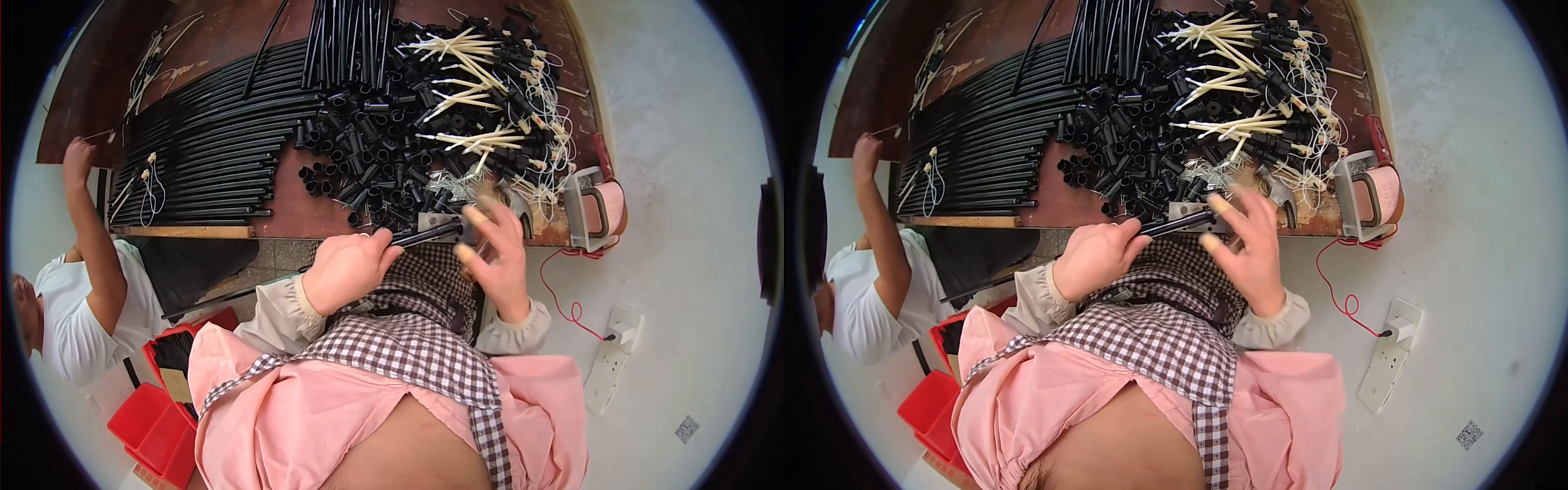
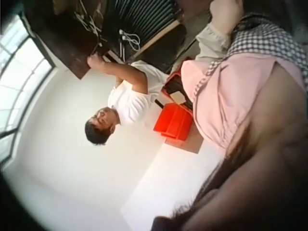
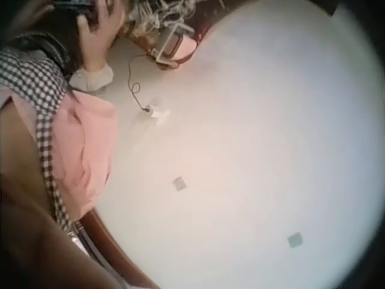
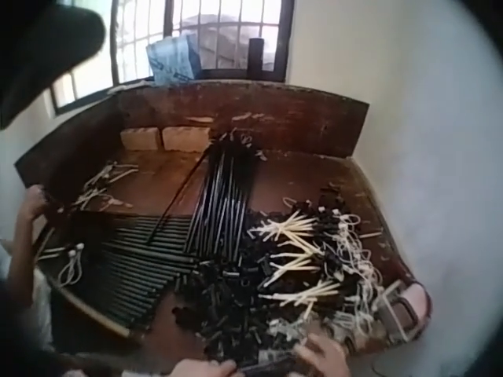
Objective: Assemble electrical wiring components by attaching connectors to cables on a workbench.
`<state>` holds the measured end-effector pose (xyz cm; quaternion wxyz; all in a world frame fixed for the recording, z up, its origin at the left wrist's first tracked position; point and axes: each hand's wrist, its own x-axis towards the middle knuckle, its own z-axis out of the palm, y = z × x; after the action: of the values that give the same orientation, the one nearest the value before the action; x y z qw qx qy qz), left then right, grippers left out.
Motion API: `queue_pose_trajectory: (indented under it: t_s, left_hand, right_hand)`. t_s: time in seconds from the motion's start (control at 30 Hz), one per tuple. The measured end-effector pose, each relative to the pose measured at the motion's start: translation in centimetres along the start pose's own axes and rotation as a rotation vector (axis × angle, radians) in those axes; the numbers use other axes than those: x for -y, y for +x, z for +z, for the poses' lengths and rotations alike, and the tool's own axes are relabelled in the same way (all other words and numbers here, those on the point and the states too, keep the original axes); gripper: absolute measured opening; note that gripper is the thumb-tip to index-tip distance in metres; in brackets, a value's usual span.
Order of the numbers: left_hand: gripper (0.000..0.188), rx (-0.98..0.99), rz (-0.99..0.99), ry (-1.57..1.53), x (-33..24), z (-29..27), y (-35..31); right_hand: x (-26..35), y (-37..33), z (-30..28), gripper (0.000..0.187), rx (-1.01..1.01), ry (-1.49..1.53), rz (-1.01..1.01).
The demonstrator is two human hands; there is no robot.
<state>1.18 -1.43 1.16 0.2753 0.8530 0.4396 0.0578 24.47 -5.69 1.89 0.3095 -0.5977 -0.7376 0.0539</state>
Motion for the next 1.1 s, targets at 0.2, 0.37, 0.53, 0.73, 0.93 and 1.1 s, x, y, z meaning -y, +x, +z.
queue_pose_trajectory:
  t_s: [0.2, 0.37, 0.53, 0.73, 0.93, 1.1]
  left_hand:
    - [0.027, -0.09, 0.01, 0.076, 0.2, 1.2, -0.1]
    - [0.027, -0.026, 0.037, 0.001, 1.4, 1.7, 0.0]
    - [0.027, -0.017, 0.106, 0.012, 1.7, 1.6, 0.7]
    - [0.027, -0.061, 0.14, 0.07, 1.7, 0.1, 1.1]
    - [0.027, -0.078, 0.14, 0.099, 1.4, -0.2, 0.4]
    - [0.025, -0.029, 0.102, 0.086, 1.0, -0.1, 0.4]
  right_hand:
    - [-0.6, -4.2, 0.2, 0.05, 0.137, 0.304, 0.876]
    - [-1.9, -8.7, 2.6, 0.061, -0.232, 0.939, 1.052]
    - [1.7, -10.3, 0.7, 0.049, -0.053, 0.821, 0.899]
    - [3.3, -6.7, -4.5, 0.037, 0.072, 0.309, 0.396]
    - [1.6, -6.0, -4.4, 0.031, 0.282, 0.254, 0.741]
    - [-0.4, -6.2, -4.2, 0.04, 0.136, 0.908, 1.1]
